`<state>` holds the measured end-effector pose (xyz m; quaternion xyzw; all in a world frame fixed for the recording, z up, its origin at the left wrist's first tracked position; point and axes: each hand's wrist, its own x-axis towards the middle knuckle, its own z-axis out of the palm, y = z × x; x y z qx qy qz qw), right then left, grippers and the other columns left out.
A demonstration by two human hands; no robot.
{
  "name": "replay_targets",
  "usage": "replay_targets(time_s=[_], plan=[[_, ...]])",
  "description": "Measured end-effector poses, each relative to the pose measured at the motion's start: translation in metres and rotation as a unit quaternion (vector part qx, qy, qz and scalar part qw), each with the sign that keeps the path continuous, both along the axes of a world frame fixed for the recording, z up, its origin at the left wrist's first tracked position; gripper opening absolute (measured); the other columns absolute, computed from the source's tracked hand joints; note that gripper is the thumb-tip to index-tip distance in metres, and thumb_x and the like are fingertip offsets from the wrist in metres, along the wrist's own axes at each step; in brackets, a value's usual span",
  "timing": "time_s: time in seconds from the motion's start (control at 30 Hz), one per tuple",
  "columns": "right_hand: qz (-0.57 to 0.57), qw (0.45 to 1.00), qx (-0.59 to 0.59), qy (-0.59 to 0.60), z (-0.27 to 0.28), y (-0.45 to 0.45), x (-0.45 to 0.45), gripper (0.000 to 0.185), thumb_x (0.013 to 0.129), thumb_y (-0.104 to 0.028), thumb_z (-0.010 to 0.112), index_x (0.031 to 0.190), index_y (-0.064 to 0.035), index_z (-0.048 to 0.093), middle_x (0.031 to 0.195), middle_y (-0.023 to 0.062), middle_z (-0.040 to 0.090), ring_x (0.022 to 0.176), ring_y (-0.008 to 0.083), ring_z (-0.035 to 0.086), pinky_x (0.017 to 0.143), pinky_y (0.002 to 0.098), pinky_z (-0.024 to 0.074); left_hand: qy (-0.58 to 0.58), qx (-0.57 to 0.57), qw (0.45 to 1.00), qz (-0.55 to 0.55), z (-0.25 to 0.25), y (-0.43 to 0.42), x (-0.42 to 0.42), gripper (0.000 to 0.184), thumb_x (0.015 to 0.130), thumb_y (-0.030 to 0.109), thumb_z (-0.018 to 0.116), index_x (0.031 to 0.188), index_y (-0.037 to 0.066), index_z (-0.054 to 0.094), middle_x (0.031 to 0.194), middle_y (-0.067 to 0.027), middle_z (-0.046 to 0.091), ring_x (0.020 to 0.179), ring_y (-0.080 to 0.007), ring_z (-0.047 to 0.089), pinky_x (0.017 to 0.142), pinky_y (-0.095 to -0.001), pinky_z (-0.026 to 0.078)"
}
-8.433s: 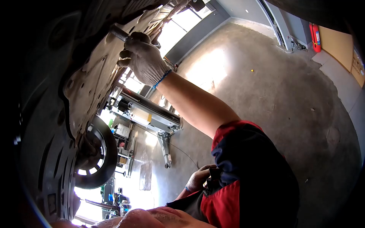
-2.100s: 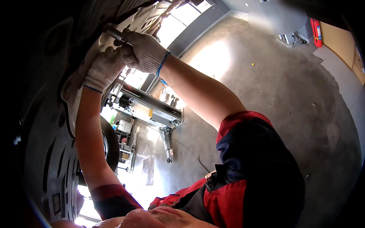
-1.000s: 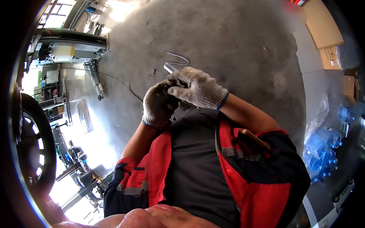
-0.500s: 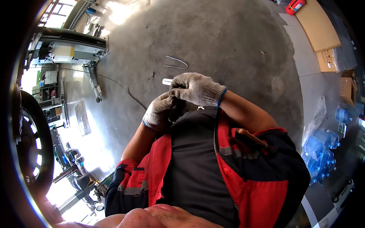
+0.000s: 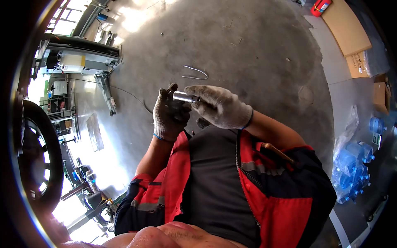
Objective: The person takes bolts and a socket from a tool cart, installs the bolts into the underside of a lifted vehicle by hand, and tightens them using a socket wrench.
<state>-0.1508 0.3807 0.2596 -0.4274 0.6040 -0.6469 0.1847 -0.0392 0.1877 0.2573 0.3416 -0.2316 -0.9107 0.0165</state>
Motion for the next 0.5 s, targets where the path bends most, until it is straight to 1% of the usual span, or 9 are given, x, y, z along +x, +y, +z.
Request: replay_targets(time_s=[0.03, 0.13, 0.17, 0.27, 0.3, 0.4, 0.43, 0.47, 0.5], plan=[[-0.055, 0.993, -0.029, 0.104, -0.012, -0.009, 0.003, 0.039, 0.087, 0.004, 0.07, 0.125, 0.0017, 0.065, 0.108, 0.0163, 0.072, 0.086, 0.0291, 0.073, 0.072, 0.0365, 0.0591, 0.003, 0.007, 1.0, -0.001, 0.0, -0.001, -0.001, 0.041, 0.102, 0.055, 0.055, 0.124, 0.022, 0.064, 0.097, -0.0069, 0.071, 0.067, -0.0207, 0.063, 0.046, -0.023, 0.043], [-0.093, 0.974, -0.009, 0.205, -0.006, -0.015, 0.004, 0.04, 0.087, 0.003, 0.071, 0.126, 0.0007, 0.065, 0.107, 0.0167, 0.072, 0.086, 0.031, 0.073, 0.074, 0.0366, 0.0589, 0.084, 0.016, 0.995, -0.048, -0.006, -0.003, 0.0, 0.04, 0.103, 0.054, 0.053, 0.123, 0.021, 0.064, 0.097, -0.0056, 0.072, 0.068, -0.019, 0.064, 0.046, -0.0237, 0.044], [-0.121, 0.957, -0.035, 0.26, -0.005, -0.017, 0.003, 0.042, 0.085, -0.002, 0.074, 0.126, -0.0009, 0.065, 0.099, 0.0145, 0.07, 0.081, 0.0312, 0.071, 0.071, 0.0371, 0.0577, 0.05, 0.0, 0.998, -0.023, -0.007, 0.001, -0.002, 0.042, 0.104, 0.053, 0.051, 0.127, 0.02, 0.062, 0.096, -0.0039, 0.071, 0.067, -0.0179, 0.064, 0.046, -0.0244, 0.044], [-0.058, 0.934, 0.017, 0.352, 0.001, -0.015, -0.009, 0.043, 0.086, -0.011, 0.075, 0.126, -0.0029, 0.062, 0.085, 0.0096, 0.065, 0.073, 0.0288, 0.066, 0.062, 0.0411, 0.0537, -0.017, -0.031, 0.999, 0.01, 0.01, 0.012, -0.007, 0.044, 0.105, 0.054, 0.051, 0.131, 0.019, 0.058, 0.096, -0.0027, 0.071, 0.067, -0.0182, 0.063, 0.047, -0.0252, 0.045], [-0.056, 0.92, -0.006, 0.389, 0.0, -0.015, -0.013, 0.046, 0.084, -0.011, 0.075, 0.126, -0.003, 0.061, 0.081, 0.008, 0.06, 0.069, 0.0274, 0.063, 0.059, 0.0404, 0.052, 0.02, -0.029, 0.999, -0.016, 0.009, 0.009, -0.003, 0.047, 0.102, 0.052, 0.058, 0.133, 0.016, 0.058, 0.08, -0.0016, 0.067, 0.071, -0.0171, 0.064, 0.058, -0.0281, 0.048], [-0.048, 0.902, 0.018, 0.429, 0.004, -0.01, -0.021, 0.049, 0.082, -0.01, 0.075, 0.129, -0.0034, 0.059, 0.082, 0.0087, 0.06, 0.069, 0.0271, 0.063, 0.059, 0.04, 0.0519, 0.052, -0.076, 0.995, -0.031, 0.013, 0.017, -0.003, 0.048, 0.102, 0.053, 0.058, 0.134, 0.017, 0.058, 0.084, -0.0023, 0.067, 0.074, -0.0175, 0.064, 0.06, -0.0278, 0.048], [-0.064, 0.917, 0.032, 0.393, -0.001, -0.011, -0.018, 0.05, 0.084, -0.01, 0.074, 0.131, -0.004, 0.058, 0.085, 0.0093, 0.061, 0.072, 0.0283, 0.064, 0.061, 0.041, 0.0526, 0.073, -0.084, 0.993, -0.05, 0.018, 0.019, -0.002, 0.047, 0.102, 0.053, 0.058, 0.134, 0.019, 0.058, 0.092, -0.0025, 0.068, 0.076, -0.018, 0.065, 0.063, -0.028, 0.048], [-0.1, 0.93, 0.006, 0.354, -0.002, -0.011, -0.012, 0.049, 0.086, -0.012, 0.074, 0.132, -0.0046, 0.059, 0.09, 0.0119, 0.063, 0.073, 0.0297, 0.064, 0.063, 0.0411, 0.0533, 0.086, -0.074, 0.992, -0.061, 0.017, 0.017, -0.003, 0.046, 0.102, 0.053, 0.058, 0.135, 0.021, 0.056, 0.097, -0.002, 0.068, 0.076, -0.0185, 0.065, 0.063, -0.0285, 0.049], [-0.132, 0.946, -0.051, 0.292, -0.012, -0.017, -0.01, 0.046, 0.089, -0.013, 0.073, 0.132, -0.0037, 0.059, 0.092, 0.011, 0.065, 0.074, 0.0274, 0.065, 0.063, 0.0401, 0.0535, 0.082, -0.075, 0.992, -0.063, 0.017, 0.015, -0.003, 0.046, 0.102, 0.053, 0.059, 0.135, 0.021, 0.056, 0.1, -0.0018, 0.068, 0.077, -0.0187, 0.066, 0.062, -0.0283, 0.049]])
